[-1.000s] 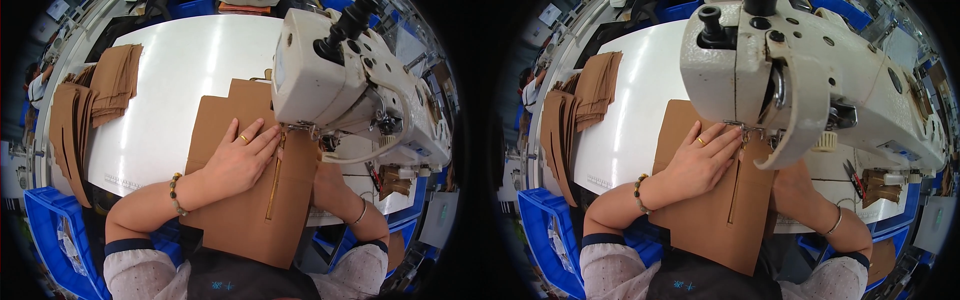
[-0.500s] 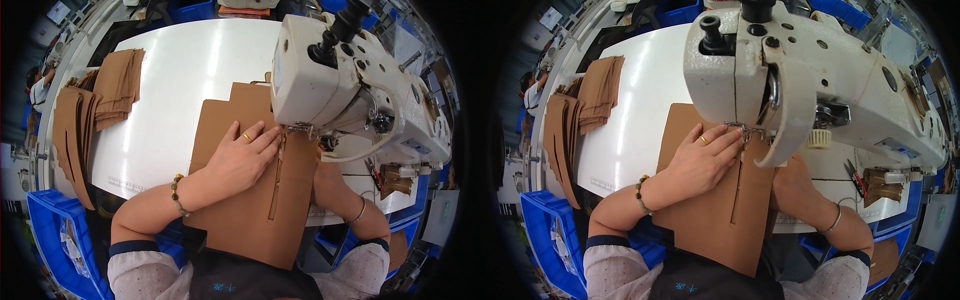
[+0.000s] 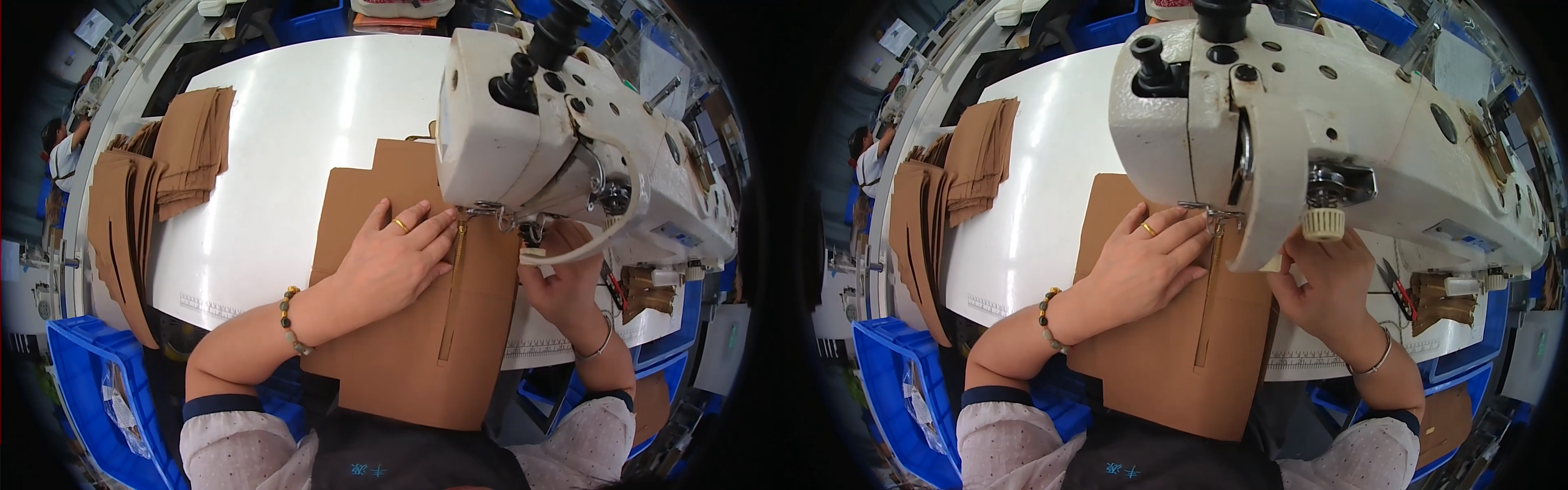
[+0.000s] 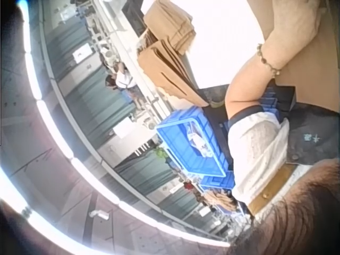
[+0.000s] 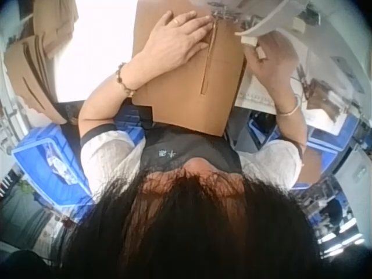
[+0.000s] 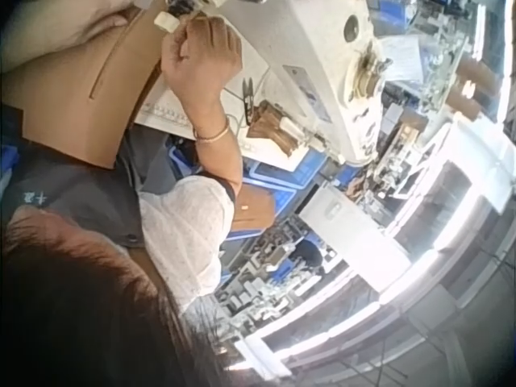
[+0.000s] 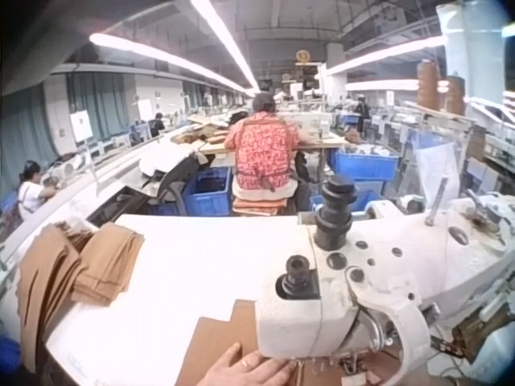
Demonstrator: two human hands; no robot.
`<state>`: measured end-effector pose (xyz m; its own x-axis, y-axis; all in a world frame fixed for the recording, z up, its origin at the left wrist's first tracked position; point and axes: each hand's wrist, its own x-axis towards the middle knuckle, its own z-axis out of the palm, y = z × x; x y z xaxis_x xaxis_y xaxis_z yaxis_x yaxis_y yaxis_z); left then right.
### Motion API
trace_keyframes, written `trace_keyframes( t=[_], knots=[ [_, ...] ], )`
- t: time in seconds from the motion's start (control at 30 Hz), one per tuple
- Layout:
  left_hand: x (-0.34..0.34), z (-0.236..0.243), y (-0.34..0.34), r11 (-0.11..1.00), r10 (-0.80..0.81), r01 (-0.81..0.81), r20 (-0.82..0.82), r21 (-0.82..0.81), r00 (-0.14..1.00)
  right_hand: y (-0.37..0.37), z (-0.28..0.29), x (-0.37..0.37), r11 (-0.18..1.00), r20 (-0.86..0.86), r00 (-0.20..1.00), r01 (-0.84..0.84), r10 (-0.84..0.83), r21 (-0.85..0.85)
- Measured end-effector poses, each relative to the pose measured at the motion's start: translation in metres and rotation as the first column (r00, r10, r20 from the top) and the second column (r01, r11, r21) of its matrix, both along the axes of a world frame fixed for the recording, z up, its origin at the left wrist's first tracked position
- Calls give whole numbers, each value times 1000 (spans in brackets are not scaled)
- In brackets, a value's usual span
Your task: Sewing a zipper and a label tag onto a leather component using an industrial sewing machine.
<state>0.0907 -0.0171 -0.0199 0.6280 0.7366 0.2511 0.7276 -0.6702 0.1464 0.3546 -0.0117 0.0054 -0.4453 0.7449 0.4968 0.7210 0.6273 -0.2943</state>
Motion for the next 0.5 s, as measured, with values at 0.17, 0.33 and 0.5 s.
trace_keyframes(
  t=[0.17, 0.33, 0.5],
  knots=[
    [1, 1, 0, 1000, 1, -1, 35, -9, 999, -5, -19, -9, 987, 249, 958, -120, 143, -106],
    [2, 2, -1, 1000, -2, 2, -11, -17, 1000, 1, -33, -14, 976, 284, 946, -108, 159, -188],
    [5, 3, -2, 1000, 3, -4, -35, -11, 999, 3, -30, -10, 985, 248, 954, -152, 169, -85]
  ],
)
